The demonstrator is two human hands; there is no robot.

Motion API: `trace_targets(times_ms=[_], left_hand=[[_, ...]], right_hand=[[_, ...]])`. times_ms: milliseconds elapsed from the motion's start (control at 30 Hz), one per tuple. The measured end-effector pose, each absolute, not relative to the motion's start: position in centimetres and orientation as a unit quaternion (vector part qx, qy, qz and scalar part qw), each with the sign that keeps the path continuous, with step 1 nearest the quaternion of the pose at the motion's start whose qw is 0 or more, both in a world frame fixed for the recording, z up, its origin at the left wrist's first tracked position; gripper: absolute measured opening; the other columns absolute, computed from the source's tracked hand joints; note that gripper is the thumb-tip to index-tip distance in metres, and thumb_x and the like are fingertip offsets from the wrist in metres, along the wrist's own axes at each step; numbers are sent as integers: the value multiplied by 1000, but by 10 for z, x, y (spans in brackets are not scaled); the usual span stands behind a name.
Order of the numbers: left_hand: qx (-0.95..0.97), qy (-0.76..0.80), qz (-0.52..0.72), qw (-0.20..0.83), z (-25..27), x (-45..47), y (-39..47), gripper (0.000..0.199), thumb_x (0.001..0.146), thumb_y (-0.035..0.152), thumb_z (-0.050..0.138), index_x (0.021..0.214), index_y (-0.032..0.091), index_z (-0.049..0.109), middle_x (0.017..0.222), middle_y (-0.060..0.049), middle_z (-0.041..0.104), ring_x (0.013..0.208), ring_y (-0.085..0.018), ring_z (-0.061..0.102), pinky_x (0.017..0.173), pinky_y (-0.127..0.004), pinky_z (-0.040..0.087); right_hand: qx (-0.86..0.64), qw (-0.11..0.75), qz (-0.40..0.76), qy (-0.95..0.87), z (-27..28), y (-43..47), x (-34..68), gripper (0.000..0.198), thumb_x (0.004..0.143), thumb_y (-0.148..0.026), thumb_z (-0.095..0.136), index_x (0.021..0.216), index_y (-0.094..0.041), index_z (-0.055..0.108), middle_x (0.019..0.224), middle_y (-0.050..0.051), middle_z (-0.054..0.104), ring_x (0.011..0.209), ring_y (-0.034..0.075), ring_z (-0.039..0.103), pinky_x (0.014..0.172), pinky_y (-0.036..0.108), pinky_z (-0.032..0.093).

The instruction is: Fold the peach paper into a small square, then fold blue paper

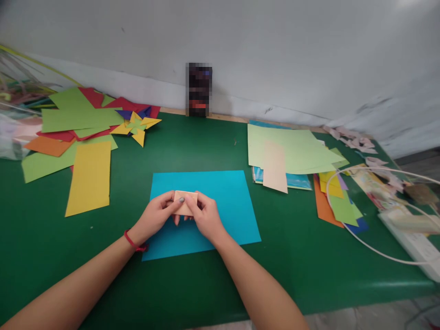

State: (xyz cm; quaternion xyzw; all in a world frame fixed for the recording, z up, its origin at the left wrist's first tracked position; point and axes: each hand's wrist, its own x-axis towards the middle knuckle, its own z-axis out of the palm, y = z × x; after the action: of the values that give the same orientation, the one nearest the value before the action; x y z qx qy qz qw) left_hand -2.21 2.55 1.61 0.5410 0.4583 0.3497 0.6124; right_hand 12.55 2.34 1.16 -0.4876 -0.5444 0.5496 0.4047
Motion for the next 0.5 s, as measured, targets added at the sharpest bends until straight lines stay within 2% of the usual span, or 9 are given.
trace_targets(times_ms=[133, 333, 500], left_hand=[[534, 475, 359, 600, 15, -22, 26, 26, 85, 37, 42, 68, 18, 46, 55, 4, 53, 51, -10, 50, 52, -22, 39], [565, 528, 346, 532, 14, -25, 30, 38, 85, 41, 41, 55, 17, 37, 54, 5, 36, 51, -9, 35, 48, -21, 30], [583, 547, 335, 500, 14, -26, 29, 39, 85, 42, 39, 55, 18, 35, 53, 5, 36, 51, -9, 35, 48, -22, 29]], right_hand=[[-467, 386, 585, -539, 15, 23, 125, 25, 83, -37, 48, 71, -16, 54, 57, -2, 54, 48, 9, 53, 44, 21, 41], [-449, 351, 628, -531, 13, 18, 120, 26, 82, -39, 50, 70, -16, 55, 57, -1, 57, 47, 10, 55, 44, 21, 41], [-465, 359, 607, -535, 10, 18, 119, 30, 83, -42, 45, 68, -17, 53, 54, -2, 55, 45, 10, 53, 44, 21, 41]])
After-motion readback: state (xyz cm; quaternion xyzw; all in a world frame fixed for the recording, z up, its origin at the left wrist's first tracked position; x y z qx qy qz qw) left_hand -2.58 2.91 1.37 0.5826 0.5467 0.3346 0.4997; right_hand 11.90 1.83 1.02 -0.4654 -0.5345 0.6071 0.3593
